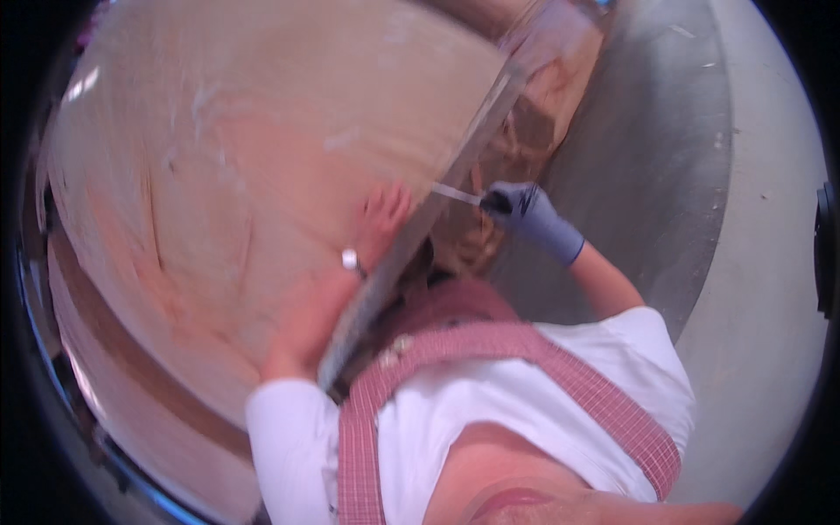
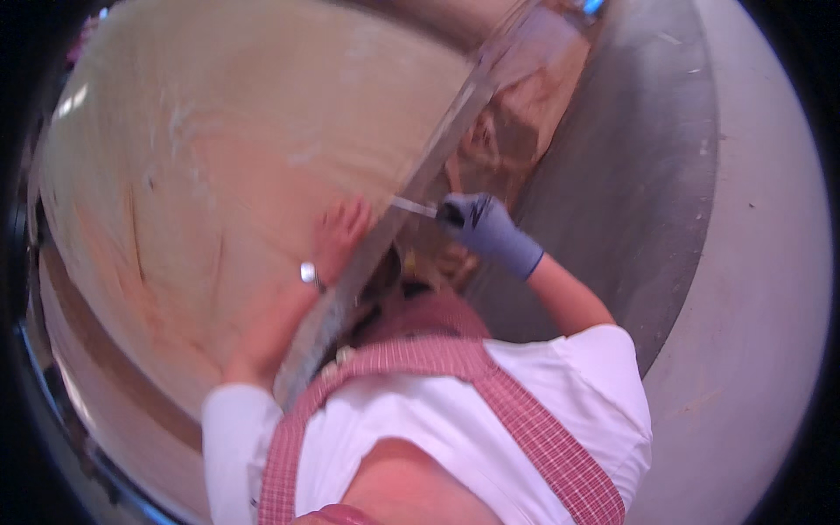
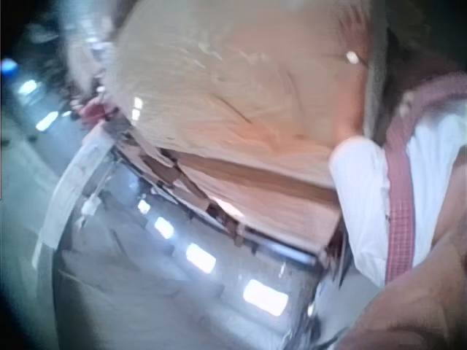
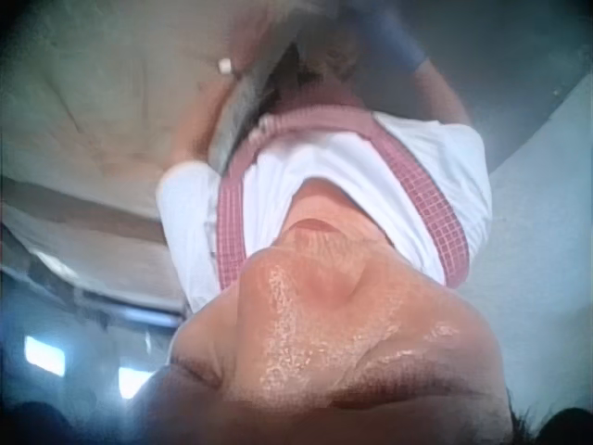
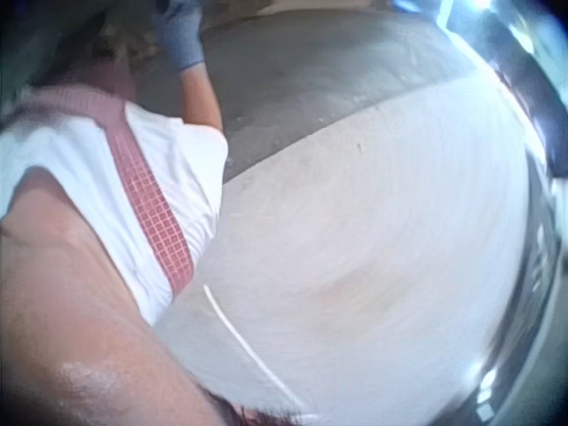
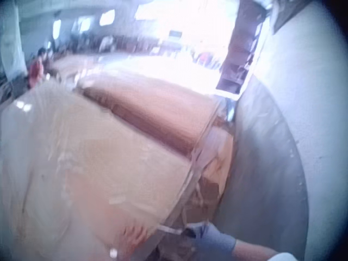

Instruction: The person tapes together thin wood veneer sheets, applying adhesive tape along the joints, trimming excess tape, and moving the sheets to a different stack.

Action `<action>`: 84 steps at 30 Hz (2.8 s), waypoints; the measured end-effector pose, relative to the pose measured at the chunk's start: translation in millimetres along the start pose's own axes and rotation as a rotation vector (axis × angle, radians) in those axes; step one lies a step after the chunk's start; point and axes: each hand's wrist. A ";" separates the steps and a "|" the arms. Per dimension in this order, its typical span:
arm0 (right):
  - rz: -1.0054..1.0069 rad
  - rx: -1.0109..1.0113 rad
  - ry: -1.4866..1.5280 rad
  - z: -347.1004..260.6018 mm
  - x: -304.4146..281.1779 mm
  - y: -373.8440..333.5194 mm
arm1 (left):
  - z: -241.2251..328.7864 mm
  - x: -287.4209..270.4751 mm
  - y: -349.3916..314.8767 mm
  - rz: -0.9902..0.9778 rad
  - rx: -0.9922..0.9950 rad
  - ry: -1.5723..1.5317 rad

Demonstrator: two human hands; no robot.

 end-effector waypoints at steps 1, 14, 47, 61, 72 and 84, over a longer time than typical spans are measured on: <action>0.050 -0.026 0.050 -2.2 -18.1 2.6 | 4.8 -0.4 3.6 0.060 -0.036 -0.048; 0.051 -0.446 -0.463 -74.1 29.0 25.3 | 6.6 -65.9 45.1 -0.193 -1.143 -1.946; -0.437 -0.054 0.793 -184.9 46.1 142.5 | -83.3 -166.4 -21.4 0.371 -0.817 -1.631; -0.538 0.127 0.675 -211.9 109.4 240.5 | -119.8 -21.1 -110.1 -0.001 -0.880 0.059; -0.614 0.314 0.619 -176.5 164.2 277.9 | -125.1 -32.7 -97.9 0.032 -0.928 -0.010; -0.111 -0.557 -0.742 -180.1 192.0 298.6 | -131.0 -31.1 -85.7 -0.179 -0.898 0.040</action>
Point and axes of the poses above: each hand's wrist, its own y-axis towards the middle knuckle, its own x-axis out of the palm, z = x × y, and after that the axes turned 8 degrees about y, right-handed
